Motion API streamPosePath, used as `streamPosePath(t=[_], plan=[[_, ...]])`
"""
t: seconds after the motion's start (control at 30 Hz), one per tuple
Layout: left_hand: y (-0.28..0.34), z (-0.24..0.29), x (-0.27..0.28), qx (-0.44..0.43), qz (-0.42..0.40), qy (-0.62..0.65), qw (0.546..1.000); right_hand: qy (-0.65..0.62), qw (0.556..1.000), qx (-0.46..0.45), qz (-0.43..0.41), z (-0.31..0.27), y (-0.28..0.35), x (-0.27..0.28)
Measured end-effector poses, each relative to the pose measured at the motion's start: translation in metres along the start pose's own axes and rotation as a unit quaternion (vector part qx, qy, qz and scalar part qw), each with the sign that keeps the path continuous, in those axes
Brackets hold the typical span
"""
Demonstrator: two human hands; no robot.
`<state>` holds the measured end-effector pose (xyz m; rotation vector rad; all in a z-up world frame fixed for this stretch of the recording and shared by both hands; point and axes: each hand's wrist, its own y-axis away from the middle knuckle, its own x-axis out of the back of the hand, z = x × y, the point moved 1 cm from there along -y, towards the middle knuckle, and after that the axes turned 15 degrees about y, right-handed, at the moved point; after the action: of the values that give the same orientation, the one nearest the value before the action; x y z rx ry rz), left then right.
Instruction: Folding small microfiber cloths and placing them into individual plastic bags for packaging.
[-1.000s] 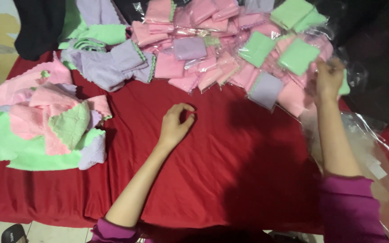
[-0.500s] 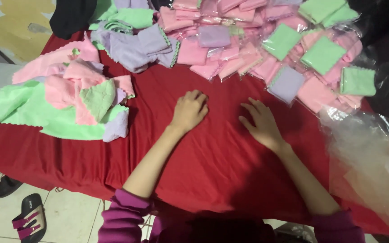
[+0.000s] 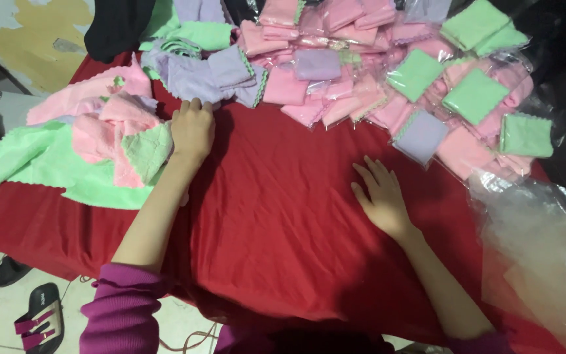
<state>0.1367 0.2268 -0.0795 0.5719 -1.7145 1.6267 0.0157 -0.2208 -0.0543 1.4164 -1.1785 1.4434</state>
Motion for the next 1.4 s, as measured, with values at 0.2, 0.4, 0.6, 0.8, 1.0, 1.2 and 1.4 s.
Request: streamPosePath(t=[0.2,0.4,0.6,0.8,1.0,1.2,1.4], plan=[[-0.018,0.019,0.013,0.009,0.007,-0.023,1.000,0.023,1.000,0.008,0.017,0.001,-0.001,-0.002],[-0.037,0.052,-0.019,-0.084,0.028,0.021,0.996,0.040,0.998,0.020,0.046,0.006,-0.003,-0.012],[-0.048,0.066,-0.101,-0.038,0.108,-0.013,0.993,0.056,0.994,0.034,0.091,0.008,-0.003,-0.018],[-0.055,0.045,-0.135,-0.005,0.108,-0.045,0.993,0.054,0.993,0.049,0.095,0.013,-0.003,-0.023],[-0.103,-0.052,-0.013,0.113,0.026,-0.159,0.981,0.012,0.992,0.068,0.106,0.008,-0.002,-0.014],[-0.125,-0.105,0.146,0.015,0.215,-0.093,0.972,0.011,0.993,0.062,0.095,0.005,-0.001,-0.011],[-0.121,0.109,0.182,0.061,-0.204,0.326,0.921,-0.037,0.991,0.063,0.114,0.004,-0.001,-0.002]])
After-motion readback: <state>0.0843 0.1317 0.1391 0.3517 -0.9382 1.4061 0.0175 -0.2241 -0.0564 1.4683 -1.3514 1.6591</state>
